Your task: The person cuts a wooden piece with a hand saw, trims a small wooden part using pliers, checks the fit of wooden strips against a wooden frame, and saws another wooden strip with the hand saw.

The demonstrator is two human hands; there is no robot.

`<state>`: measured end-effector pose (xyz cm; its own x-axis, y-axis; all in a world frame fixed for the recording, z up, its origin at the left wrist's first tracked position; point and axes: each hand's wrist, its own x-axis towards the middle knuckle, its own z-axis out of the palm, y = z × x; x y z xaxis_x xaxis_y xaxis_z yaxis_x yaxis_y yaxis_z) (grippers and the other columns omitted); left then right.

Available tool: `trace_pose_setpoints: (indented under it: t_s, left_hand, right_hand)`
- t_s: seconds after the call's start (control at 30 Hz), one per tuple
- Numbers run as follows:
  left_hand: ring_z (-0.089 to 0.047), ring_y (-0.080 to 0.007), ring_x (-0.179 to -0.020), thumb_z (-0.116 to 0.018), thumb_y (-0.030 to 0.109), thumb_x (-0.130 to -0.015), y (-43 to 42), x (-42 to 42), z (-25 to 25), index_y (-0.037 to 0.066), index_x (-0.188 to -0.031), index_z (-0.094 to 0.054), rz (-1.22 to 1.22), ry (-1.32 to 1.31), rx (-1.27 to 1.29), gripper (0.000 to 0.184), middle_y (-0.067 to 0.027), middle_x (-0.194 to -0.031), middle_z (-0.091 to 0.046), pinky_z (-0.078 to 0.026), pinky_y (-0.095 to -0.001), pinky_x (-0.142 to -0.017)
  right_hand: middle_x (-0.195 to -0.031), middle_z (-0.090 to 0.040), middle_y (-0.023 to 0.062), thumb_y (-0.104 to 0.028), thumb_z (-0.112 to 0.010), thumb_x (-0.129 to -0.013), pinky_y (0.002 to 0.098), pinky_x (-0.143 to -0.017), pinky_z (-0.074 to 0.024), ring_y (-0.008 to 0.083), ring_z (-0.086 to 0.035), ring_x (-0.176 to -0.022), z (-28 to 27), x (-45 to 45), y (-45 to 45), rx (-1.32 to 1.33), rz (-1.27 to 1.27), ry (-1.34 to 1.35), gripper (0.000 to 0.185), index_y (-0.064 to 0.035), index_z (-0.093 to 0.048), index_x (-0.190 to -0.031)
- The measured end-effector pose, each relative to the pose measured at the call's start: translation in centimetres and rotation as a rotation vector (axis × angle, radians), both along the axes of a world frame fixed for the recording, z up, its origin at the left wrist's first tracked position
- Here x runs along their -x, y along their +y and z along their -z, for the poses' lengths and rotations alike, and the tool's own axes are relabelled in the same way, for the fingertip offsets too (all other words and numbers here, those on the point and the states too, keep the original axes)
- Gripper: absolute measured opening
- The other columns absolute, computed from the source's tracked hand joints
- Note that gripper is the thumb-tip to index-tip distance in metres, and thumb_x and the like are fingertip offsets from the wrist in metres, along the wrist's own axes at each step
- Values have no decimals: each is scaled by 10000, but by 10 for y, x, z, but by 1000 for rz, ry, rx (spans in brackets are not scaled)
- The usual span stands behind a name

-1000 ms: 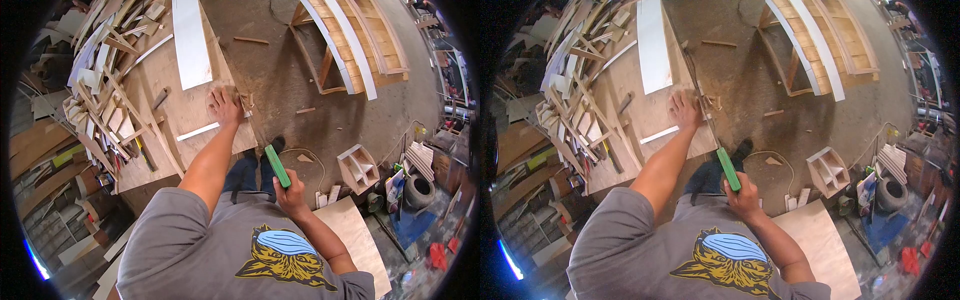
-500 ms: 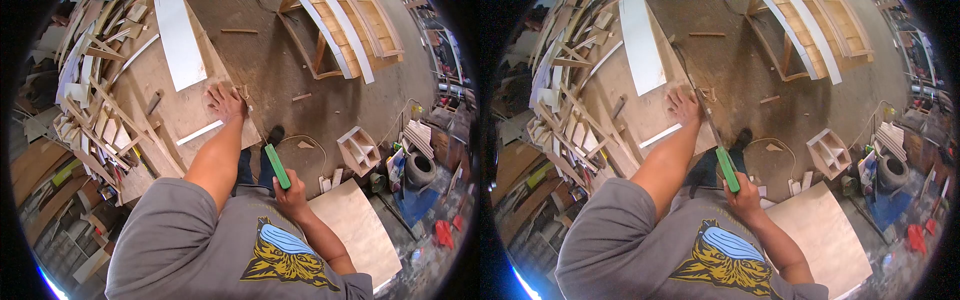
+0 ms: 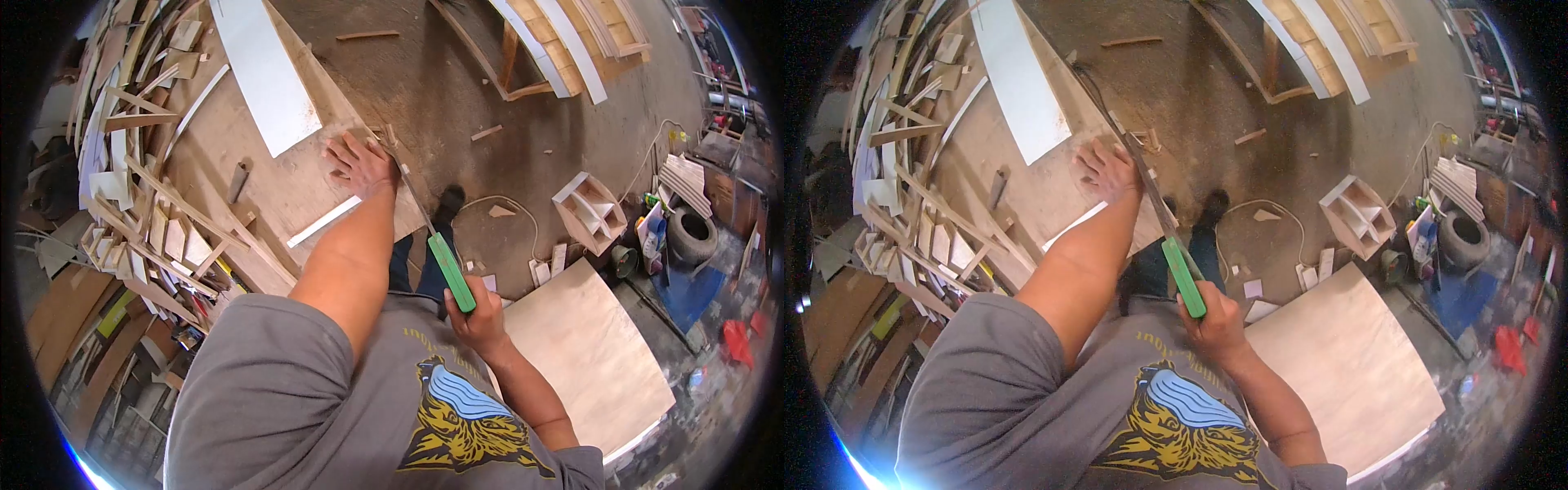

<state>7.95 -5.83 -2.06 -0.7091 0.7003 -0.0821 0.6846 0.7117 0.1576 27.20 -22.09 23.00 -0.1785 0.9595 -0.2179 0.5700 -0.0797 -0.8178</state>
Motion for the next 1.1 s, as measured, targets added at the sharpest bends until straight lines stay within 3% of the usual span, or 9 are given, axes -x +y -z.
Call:
trace_pose_setpoints:
  t_s: [0.23,0.33,0.47,0.57,0.77,0.87,1.1]
  left_hand:
    - [-130,-379,-1551,-428,465,-1012,-1,-1,5,187,-1552,-360,1,36,3,612,-154,-1672,-199,-216,-657,-1166]
    - [-74,-384,-1559,-423,406,-1024,-1,-1,-6,161,-1568,-337,0,-92,9,603,-167,-1684,-142,-150,-641,-1188]
    - [-76,-384,-1558,-430,408,-1022,1,-2,-5,163,-1566,-339,-13,-73,10,603,-165,-1683,-144,-154,-639,-1187]
    - [-80,-384,-1557,-434,404,-1019,-4,-2,-5,166,-1564,-342,1,-61,29,601,-163,-1682,-148,-161,-635,-1185]
    - [-86,-379,-1558,-438,391,-1015,1,-3,-8,170,-1565,-337,-13,-46,43,602,-162,-1683,-148,-170,-626,-1183]
    - [-87,-377,-1558,-443,386,-1012,-2,-3,-10,171,-1564,-340,-10,-65,33,601,-161,-1683,-148,-171,-626,-1182]
    - [-79,-370,-1561,-436,383,-1014,3,-4,-13,169,-1564,-339,-18,-67,45,598,-152,-1686,-144,-170,-628,-1180]
  right_hand:
    - [-828,-660,184,-127,-735,-892,413,-609,-546,363,-689,-699,-6,-6,-8,14,18,-5,209,-9,-594,-991]
    - [-821,-658,179,-127,-741,-887,417,-609,-545,365,-689,-698,-11,-12,-12,49,39,-21,213,-11,-593,-988]
    - [-817,-657,171,-130,-738,-892,416,-606,-543,366,-689,-700,-17,-17,-12,23,47,-26,206,-22,-596,-993]
    - [-813,-654,165,-136,-735,-899,411,-594,-543,363,-686,-686,10,-11,3,86,47,18,200,-32,-597,-1000]
    - [-770,-634,192,-131,-713,-921,433,-566,-517,390,-668,-660,-16,-16,-1,53,82,34,185,-27,-570,-974]
    - [-783,-654,193,-133,-716,-920,427,-584,-534,382,-687,-689,17,-1,23,99,76,14,189,-27,-574,-987]
    - [-769,-626,217,-138,-698,-932,468,-571,-515,419,-659,-676,-18,-2,18,67,34,7,187,-29,-547,-947]
